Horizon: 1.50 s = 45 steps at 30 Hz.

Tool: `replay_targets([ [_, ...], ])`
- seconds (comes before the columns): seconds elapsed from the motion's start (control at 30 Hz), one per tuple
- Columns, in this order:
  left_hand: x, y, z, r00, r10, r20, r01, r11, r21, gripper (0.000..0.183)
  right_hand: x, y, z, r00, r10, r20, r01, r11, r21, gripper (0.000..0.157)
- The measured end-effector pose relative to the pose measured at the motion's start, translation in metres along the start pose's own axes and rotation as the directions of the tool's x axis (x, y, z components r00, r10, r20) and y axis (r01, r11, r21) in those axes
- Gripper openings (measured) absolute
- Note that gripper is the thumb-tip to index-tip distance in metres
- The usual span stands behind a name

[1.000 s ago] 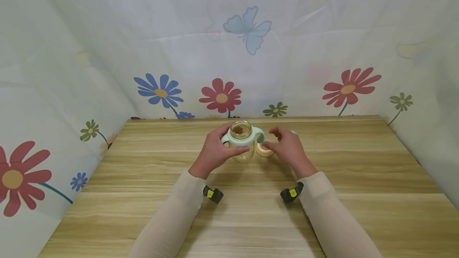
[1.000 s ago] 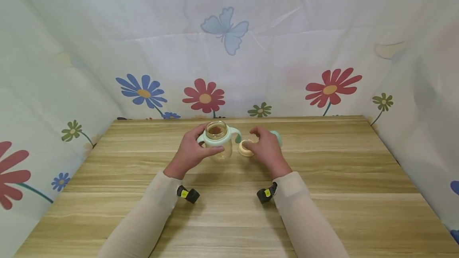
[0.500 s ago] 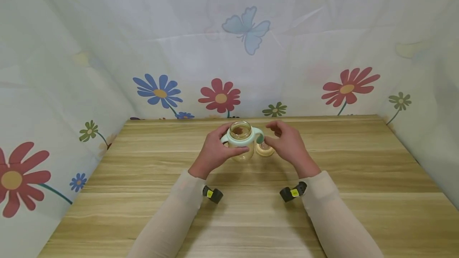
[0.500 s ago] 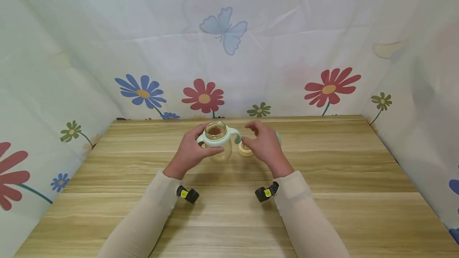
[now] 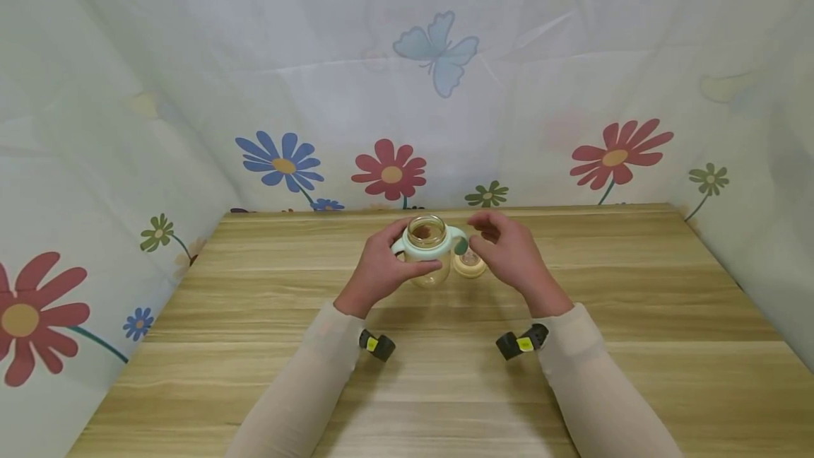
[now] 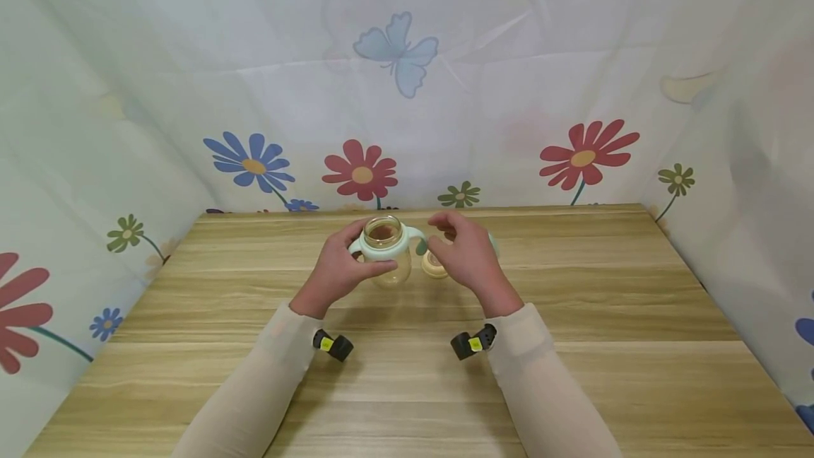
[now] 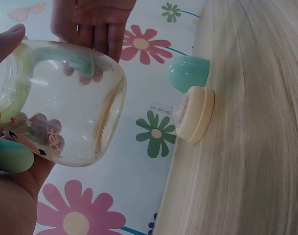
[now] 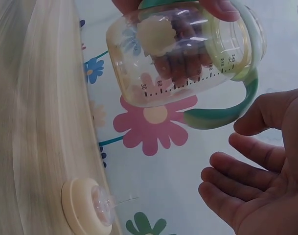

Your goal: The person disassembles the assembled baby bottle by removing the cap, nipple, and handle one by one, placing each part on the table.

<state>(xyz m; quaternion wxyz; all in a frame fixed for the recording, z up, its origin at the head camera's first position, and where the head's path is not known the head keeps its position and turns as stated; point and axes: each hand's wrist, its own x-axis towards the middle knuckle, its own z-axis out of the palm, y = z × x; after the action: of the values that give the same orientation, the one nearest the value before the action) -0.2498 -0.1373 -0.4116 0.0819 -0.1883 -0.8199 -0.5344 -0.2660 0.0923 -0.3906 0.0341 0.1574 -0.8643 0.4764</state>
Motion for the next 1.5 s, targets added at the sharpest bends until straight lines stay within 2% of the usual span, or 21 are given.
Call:
replay_targets([
  [0.57,-0.0002,0.0001,-0.0005,1.0,-0.007,-0.001,0.007,1.0,-0.003,0.073,-0.0026,-0.0055,-0.0001,0.999,-0.034,0.033,0.032,0.998,0.057,0.024],
  [0.77,0.0001,-0.0011,-0.0004,1.0,-0.014,-0.001,0.014,1.0,-0.002,0.072,-0.0032,-0.0079,0.0004,0.995,-0.064,0.075,0.055,0.992,0.115,0.023],
  [1.13,0.0005,-0.0025,0.0001,1.0,-0.002,0.003,0.002,1.0,-0.003,0.072,-0.0048,-0.0078,-0.0005,0.982,-0.081,0.17,0.044,0.976,0.211,0.028],
  [1.5,0.0007,-0.0021,-0.0002,1.0,-0.013,-0.003,0.013,1.0,0.005,0.072,-0.005,-0.0096,-0.0017,0.98,-0.084,0.18,0.045,0.976,0.211,0.028],
])
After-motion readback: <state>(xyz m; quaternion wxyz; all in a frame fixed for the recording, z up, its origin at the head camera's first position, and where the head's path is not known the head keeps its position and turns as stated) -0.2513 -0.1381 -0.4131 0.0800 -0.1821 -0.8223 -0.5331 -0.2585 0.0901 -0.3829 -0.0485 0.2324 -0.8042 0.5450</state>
